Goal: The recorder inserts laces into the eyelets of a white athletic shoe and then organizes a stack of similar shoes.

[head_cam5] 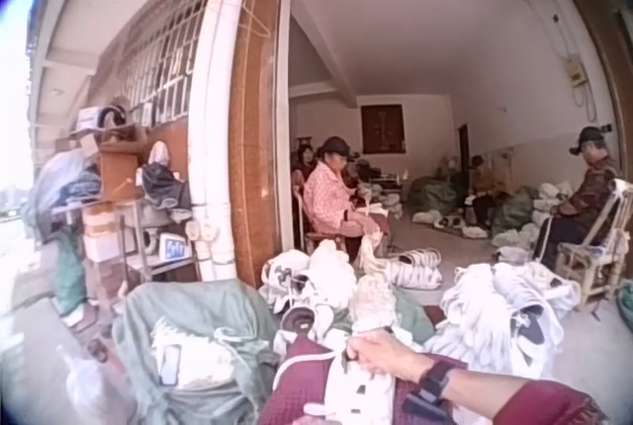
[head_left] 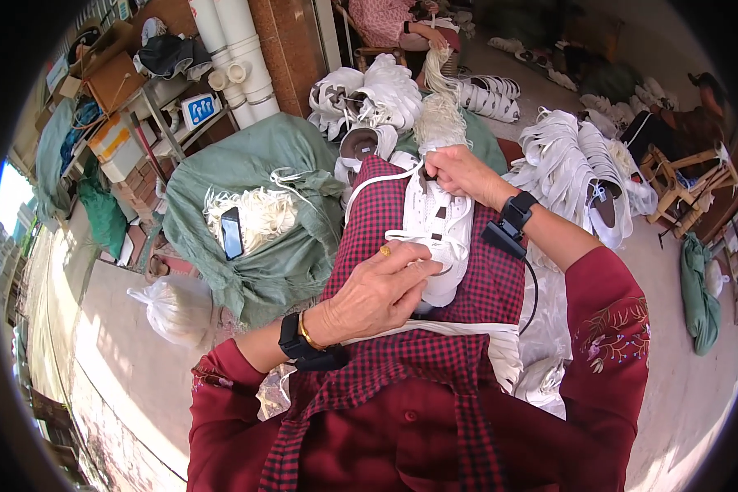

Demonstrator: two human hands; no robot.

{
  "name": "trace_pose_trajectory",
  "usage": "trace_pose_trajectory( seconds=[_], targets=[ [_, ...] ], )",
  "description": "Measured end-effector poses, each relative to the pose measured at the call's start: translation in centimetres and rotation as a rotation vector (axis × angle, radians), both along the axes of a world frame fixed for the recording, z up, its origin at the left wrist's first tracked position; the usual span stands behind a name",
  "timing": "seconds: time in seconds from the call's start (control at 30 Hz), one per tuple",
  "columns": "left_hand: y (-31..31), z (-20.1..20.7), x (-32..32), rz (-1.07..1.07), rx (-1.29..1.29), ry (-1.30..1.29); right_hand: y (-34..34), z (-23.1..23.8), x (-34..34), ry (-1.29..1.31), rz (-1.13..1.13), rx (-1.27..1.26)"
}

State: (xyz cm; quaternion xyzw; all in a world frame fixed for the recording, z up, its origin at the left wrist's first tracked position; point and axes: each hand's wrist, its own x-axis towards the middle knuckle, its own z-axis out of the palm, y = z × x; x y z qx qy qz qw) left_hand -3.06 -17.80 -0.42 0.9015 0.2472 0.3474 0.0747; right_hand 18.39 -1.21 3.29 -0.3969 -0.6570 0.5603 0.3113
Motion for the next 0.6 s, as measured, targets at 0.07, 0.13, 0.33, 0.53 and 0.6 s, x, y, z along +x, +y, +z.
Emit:
trace_pose_trajectory(
  seconds=[0.07,0.13,0.33,0.53,0.6],
  targets=[
    [0.1,-0.9,1.1,-0.016,0.001,0.063,1.2,1.0,-0.4,-0.295,-0.02,0.272],
    [0.5,-1.8,1.3,-0.043,0.002,0.126,2.8,2.4,-1.5,-0.385,-0.038,0.549],
    [1.2,-2.6,1.3,-0.041,0.07,0.27,5.2,10.6,-4.5,-0.383,-0.077,1.253],
    [1.8,-3.3,1.5,-0.054,0.082,0.235,7.3,14.4,-5.6,-0.474,-0.019,1.477],
    [1.8,-2.9,1.8,-0.068,0.093,0.281,8.9,13.7,-3.7,-0.499,-0.086,1.453]
  ],
)
